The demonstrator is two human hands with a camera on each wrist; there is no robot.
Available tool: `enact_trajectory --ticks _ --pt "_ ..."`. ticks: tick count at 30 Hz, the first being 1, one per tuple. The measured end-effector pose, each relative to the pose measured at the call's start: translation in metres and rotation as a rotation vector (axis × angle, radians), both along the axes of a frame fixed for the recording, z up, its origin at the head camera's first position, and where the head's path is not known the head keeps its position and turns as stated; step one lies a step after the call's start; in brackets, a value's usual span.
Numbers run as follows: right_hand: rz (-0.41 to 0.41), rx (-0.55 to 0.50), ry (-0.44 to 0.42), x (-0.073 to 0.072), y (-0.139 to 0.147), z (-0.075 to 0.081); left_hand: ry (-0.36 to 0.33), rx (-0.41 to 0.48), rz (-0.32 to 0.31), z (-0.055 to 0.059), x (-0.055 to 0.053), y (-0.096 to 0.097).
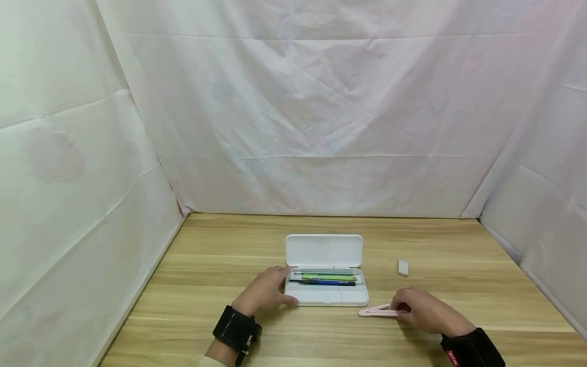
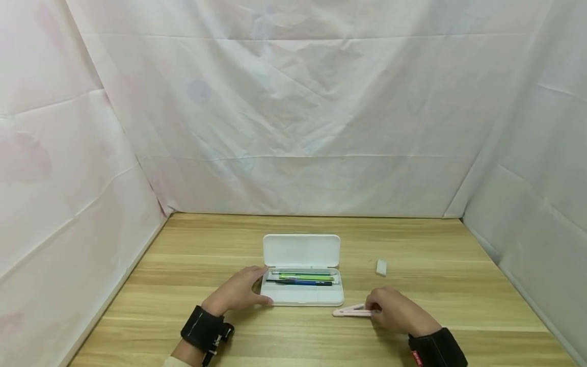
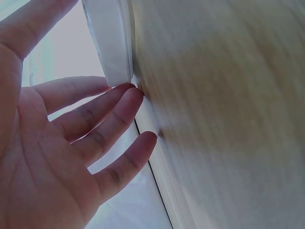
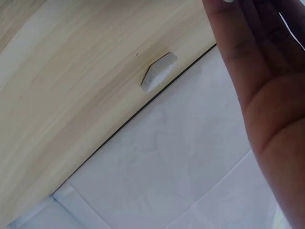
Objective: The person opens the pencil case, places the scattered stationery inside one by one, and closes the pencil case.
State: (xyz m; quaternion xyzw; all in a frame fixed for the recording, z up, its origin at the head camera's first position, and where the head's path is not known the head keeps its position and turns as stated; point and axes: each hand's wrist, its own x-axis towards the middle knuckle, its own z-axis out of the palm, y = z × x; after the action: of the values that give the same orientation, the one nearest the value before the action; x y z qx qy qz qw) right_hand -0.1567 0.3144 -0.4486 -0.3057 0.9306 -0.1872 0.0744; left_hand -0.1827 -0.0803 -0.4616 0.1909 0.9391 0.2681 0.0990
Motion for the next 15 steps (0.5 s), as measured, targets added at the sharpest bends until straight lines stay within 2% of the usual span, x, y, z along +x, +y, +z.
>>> enact_trajectory --ticks 9,15 --pt "0.022 -0.001 0.006 0.0012 -0.001 0.0058 0.008 -0.001 -0.002 -0.0002 0.0003 -0.0005" --pt "0.003 -0.017 -0.035 0.0011 -0.0046 0.0093 0.01 0.008 -0.002 -0.0002 0.0008 -0.0005"
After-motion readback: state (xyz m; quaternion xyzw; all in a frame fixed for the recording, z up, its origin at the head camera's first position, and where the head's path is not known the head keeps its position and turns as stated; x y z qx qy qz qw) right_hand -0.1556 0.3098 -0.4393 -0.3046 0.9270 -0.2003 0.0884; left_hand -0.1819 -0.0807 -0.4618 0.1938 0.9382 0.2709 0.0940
